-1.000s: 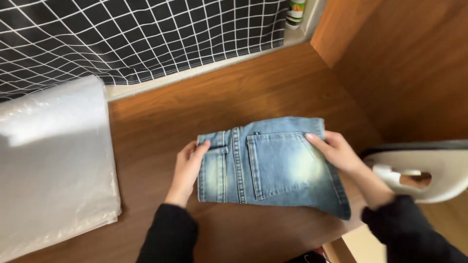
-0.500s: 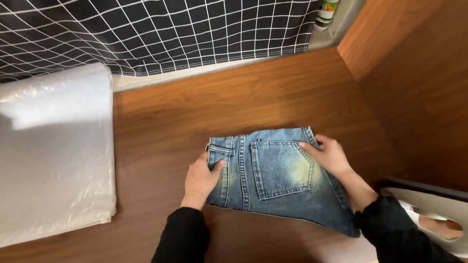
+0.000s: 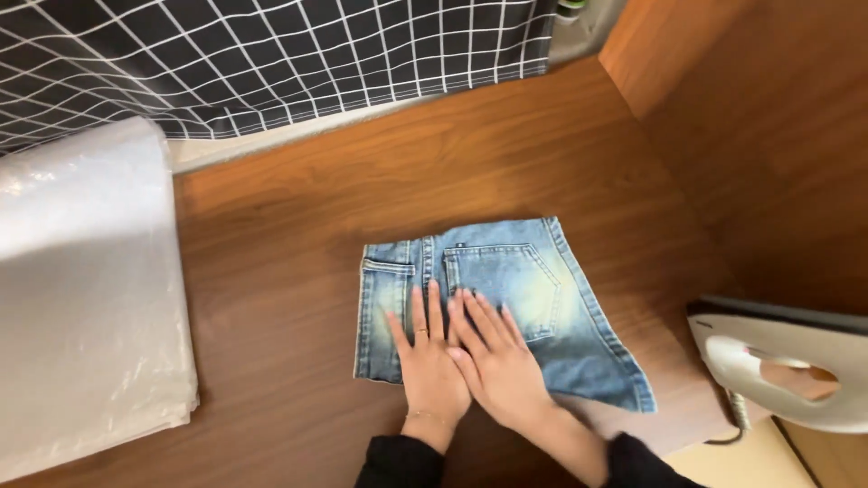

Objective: A person irons a pair of denim shorts, folds them, places them in a plastic bag, and then packs them into a cardboard box for shipping.

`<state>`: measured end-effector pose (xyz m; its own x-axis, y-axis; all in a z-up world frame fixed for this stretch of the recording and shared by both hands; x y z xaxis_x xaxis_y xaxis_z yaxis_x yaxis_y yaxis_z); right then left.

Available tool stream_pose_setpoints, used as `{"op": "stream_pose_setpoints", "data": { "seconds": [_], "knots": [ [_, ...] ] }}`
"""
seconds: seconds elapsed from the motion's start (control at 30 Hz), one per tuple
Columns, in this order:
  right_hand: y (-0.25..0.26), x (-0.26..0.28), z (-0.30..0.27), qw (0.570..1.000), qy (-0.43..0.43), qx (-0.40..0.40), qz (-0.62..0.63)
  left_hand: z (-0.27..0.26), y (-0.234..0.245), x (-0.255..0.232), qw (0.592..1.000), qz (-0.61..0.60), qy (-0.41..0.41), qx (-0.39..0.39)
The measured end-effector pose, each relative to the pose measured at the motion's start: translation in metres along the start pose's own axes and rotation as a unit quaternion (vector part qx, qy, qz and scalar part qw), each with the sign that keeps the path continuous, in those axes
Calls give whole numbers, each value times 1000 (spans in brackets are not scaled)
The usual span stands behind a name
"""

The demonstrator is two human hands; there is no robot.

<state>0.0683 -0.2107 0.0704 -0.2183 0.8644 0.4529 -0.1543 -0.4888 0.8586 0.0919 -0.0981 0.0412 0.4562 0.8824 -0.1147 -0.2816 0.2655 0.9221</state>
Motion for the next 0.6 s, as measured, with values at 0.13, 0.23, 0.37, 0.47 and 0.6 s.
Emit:
{"op": "stream_pose_setpoints", "data": {
  "seconds": [0.13,0.23,0.37,0.47,0.6],
  "knots": [
    [-1,-47,-31,874,19,-48,-483,4,-8,3,999,31,21,2],
    [24,-89,-64,929,-79,9,-362,4,-8,4,998,50,26,7],
    [38,-128,-91,941,-182,83,-274,2,-17,5,998,57,30,-7],
    [55,-117,-94,953,-124,32,-276,2,-18,9,998,56,37,-12],
    [59,-56,-89,984,129,39,-118,9,-18,35,999,12,24,20]
  ]
}}
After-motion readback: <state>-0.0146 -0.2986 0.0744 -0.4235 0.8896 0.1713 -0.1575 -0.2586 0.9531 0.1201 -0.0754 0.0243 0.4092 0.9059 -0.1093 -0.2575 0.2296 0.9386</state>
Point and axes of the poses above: each hand's wrist, its own z-axis towards the middle knuckle, its own y-axis out of the back of the hand, x = y × z, the point moved 5 cm from there along z, towards the middle knuckle, and after that the axes turned 2 degrees about -z, right-handed, at the moved point
